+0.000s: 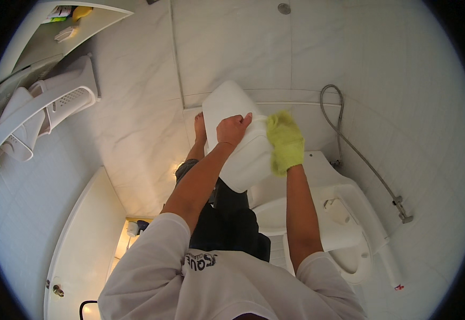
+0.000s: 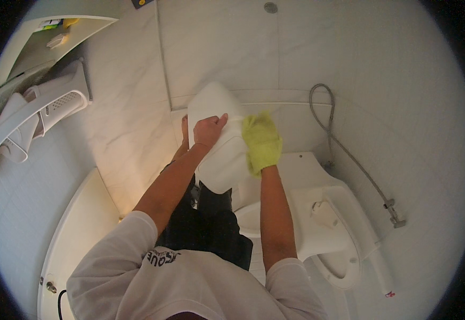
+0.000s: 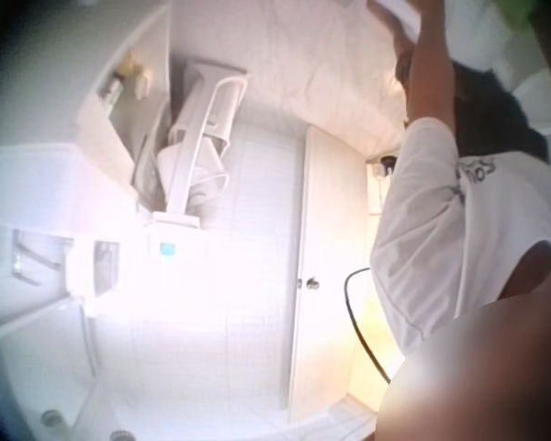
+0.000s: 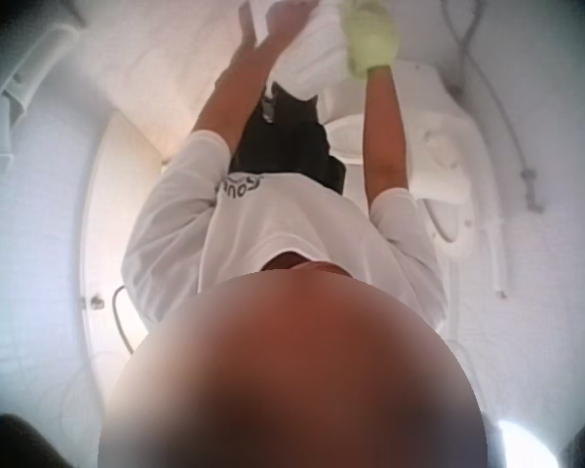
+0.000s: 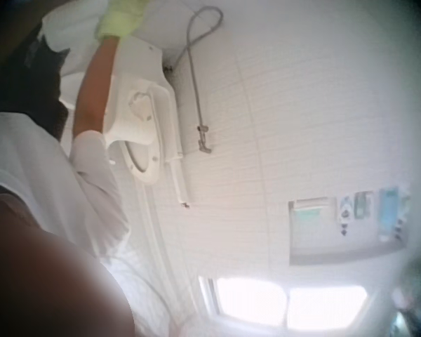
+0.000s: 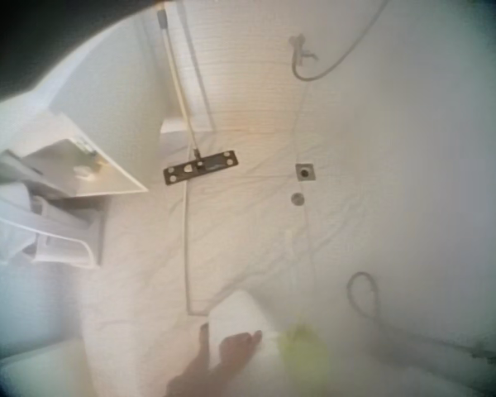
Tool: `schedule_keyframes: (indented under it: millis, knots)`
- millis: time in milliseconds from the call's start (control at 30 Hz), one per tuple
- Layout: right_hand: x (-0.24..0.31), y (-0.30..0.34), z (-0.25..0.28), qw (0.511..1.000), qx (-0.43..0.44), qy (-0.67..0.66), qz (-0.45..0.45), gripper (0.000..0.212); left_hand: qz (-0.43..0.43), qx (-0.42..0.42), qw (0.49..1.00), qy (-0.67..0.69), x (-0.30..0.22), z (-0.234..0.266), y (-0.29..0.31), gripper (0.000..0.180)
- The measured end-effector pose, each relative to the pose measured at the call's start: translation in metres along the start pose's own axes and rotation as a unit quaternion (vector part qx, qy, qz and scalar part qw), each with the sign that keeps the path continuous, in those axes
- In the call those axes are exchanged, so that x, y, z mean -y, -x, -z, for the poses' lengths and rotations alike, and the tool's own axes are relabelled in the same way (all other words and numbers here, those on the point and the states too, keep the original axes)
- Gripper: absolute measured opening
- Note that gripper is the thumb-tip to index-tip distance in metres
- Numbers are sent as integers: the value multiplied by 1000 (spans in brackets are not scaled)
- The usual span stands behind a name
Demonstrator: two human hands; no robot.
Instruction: The person rinses a cloth under a shower faucet, then wipes a white plastic container and its lid. They place the container on the floor, open it, and remove several small bottles and tubes, setting them on the floor. The person then wipes the inside of the container and places the cloth inside before closing the lid.
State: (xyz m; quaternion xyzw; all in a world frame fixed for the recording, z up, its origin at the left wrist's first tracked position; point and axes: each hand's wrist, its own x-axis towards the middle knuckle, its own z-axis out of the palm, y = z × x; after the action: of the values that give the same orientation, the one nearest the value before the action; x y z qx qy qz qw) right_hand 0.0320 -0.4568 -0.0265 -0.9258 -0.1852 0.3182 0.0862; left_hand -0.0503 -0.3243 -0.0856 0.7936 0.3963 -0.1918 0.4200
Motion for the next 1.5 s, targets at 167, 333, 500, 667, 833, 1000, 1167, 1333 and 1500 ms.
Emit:
schedule_keyframes:
  millis: [167,333,500,667,833,1000,1167,1333,1500]
  knots:
    - [-7,7,-8,987,-80,-138,-19,36,-23,27,999,-3,4,5,-8,48]
    - [-1,-17,-34,997,-2,55,-57,30,-55,9,998,-34,5,-11,3,47]
    - [-41,5,-35,958,-100,-9,268,40,-50,-27,998,-19,19,3,-17,47]
    - [-77,63,5,989,35,-88,111,42,109,29,978,176,31,57,-79,53]
    - [-61,63,25,977,9,-209,31,44,264,-28,870,416,40,67,-135,63]
    - [-26,27,-16,945,-128,-300,-19,46,266,-120,760,581,23,89,-158,59]
    - [54,-19,-106,915,-245,-320,-27,48,186,-193,687,676,41,57,-163,44]
    - [65,-83,-135,885,-317,-341,-5,50,243,-244,709,615,24,54,-168,41]
    - [-6,-164,-118,505,-166,-847,7,51,270,-254,693,618,8,58,-164,41]
